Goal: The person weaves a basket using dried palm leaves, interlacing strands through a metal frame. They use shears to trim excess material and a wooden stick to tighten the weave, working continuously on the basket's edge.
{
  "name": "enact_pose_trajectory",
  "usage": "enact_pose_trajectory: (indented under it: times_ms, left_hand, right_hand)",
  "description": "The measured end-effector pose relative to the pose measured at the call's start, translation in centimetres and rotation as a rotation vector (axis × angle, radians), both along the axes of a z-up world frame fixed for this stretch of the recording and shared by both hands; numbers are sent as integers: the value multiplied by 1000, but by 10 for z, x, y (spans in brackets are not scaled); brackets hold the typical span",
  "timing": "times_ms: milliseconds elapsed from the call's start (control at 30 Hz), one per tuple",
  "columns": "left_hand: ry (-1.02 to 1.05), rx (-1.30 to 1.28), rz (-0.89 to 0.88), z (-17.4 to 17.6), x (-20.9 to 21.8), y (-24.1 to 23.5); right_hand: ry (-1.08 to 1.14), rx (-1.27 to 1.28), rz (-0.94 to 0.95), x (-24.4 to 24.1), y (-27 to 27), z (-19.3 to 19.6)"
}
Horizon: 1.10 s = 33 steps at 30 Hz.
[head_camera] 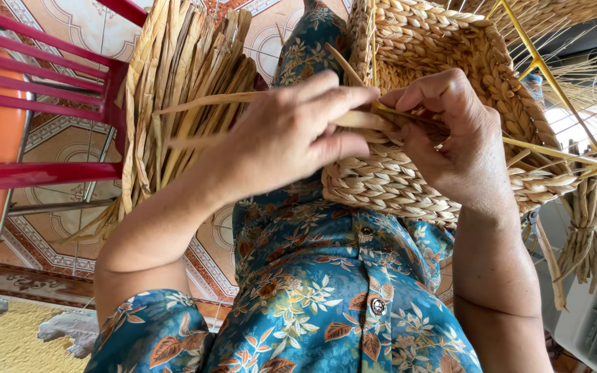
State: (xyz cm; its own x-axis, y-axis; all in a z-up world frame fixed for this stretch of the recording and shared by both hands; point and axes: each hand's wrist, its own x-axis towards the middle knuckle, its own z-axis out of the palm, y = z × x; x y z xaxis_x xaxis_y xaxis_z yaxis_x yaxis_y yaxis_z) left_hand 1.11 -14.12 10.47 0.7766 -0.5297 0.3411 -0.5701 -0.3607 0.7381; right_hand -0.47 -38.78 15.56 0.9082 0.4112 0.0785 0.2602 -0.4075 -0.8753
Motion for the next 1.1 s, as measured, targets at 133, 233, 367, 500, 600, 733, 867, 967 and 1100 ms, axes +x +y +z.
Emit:
enact_pose_trajectory:
  times_ms: [133,233,367,500,600,733,867,967,1100]
  left_hand:
    - [-32,-90,-90,-4,38,-1]
    - [227,-62,-112,-15,51,-13]
    - [479,-83,-114,-19,58,-25]
    - [600,-404,-347,-23,60,-31]
    - [655,-676,-365,-38,67,-19]
    - [670,-741,-4,-83,96,1]
    - [643,-635,218,-126,134,9]
    - [599,-569,250,-146,147,2]
    - [682,-543,179,-143,146,-7]
  right_hand:
    - [-24,-43,-11,1,1,5]
    - [-71,-117,-51,1,10,12]
    - [-350,-377,-208,-4,34,8]
    - [-708,-459,-241,-7,21,-10]
    - [-625,-160,-353,8,-37,-21]
    - [-287,507,-589,-1,-128,-19]
    - [-283,710,-651,-12,-177,-25]
    - [-341,824,-610,-19,-195,-28]
    - [-459,847,-504,-8,-208,-35]
